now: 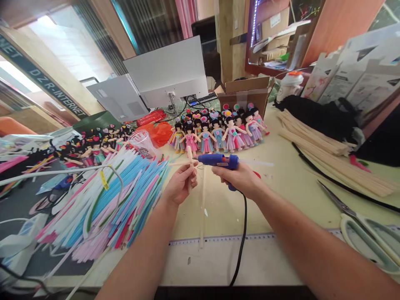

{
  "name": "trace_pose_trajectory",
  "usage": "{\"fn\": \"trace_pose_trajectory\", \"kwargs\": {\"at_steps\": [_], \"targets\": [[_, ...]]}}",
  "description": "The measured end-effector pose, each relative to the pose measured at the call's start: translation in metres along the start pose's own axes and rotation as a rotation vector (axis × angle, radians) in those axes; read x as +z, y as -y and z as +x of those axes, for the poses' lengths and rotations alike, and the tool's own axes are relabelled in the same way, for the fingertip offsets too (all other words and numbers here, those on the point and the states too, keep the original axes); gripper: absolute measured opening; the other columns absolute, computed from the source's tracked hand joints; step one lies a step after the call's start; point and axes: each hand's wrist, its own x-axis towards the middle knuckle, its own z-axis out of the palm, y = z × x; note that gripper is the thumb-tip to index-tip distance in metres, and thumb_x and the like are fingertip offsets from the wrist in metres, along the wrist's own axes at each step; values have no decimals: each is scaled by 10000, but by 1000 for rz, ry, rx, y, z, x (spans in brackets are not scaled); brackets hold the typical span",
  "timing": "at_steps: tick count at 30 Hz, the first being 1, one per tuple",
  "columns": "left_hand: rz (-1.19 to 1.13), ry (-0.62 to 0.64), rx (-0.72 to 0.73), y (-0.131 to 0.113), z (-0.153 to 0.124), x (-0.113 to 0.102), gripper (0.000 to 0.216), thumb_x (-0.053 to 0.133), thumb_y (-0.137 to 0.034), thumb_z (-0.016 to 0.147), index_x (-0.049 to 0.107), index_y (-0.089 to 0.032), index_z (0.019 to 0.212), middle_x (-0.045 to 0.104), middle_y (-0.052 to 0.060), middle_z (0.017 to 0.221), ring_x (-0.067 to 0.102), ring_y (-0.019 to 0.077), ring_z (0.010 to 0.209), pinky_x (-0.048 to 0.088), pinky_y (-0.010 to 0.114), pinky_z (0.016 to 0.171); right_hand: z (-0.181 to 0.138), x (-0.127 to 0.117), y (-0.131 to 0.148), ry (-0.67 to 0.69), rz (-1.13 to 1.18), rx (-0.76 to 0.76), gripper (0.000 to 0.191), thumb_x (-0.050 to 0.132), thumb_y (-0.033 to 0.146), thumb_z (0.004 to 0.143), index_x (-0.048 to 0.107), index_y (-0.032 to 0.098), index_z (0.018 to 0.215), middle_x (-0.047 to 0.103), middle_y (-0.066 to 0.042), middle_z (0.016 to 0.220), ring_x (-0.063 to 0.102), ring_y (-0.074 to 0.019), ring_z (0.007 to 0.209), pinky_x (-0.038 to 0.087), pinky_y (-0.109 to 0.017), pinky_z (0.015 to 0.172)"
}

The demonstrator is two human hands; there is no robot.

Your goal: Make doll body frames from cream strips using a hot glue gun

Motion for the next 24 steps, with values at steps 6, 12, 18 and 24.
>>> {"fn": "trace_pose_trajectory", "kwargs": {"at_steps": [6,12,18,24], "targets": [[-43,-6,-9,-1,-2,2,318,787,-282,645,635,-171,902,549,-51,611,468,41,486,352,165,468,-4,3,0,-49,-121,22,338,683,531,668,611,201,674,528,15,565,432,-97,500,327,-246,432],[42,-28,-16,1,-2,1,320,777,-323,651,623,-179,892,606,-27,671,545,72,534,424,202,520,-11,8,9,-60,-194,-79,246,664,471,712,653,229,672,478,22,499,416,-112,482,320,-250,425],[104,-19,-25,4,-2,2,343,760,-392,672,609,-198,911,605,-33,661,534,72,513,408,203,512,-14,12,17,-66,-205,-190,176,655,421,707,669,247,690,537,5,555,492,-156,556,359,-269,451],[145,-22,-2,3,-4,6,360,771,-422,658,613,-163,851,606,-23,651,524,59,509,397,194,521,-15,14,17,-113,-238,-193,187,654,428,690,631,246,658,519,18,552,461,-137,535,346,-264,449]]}}
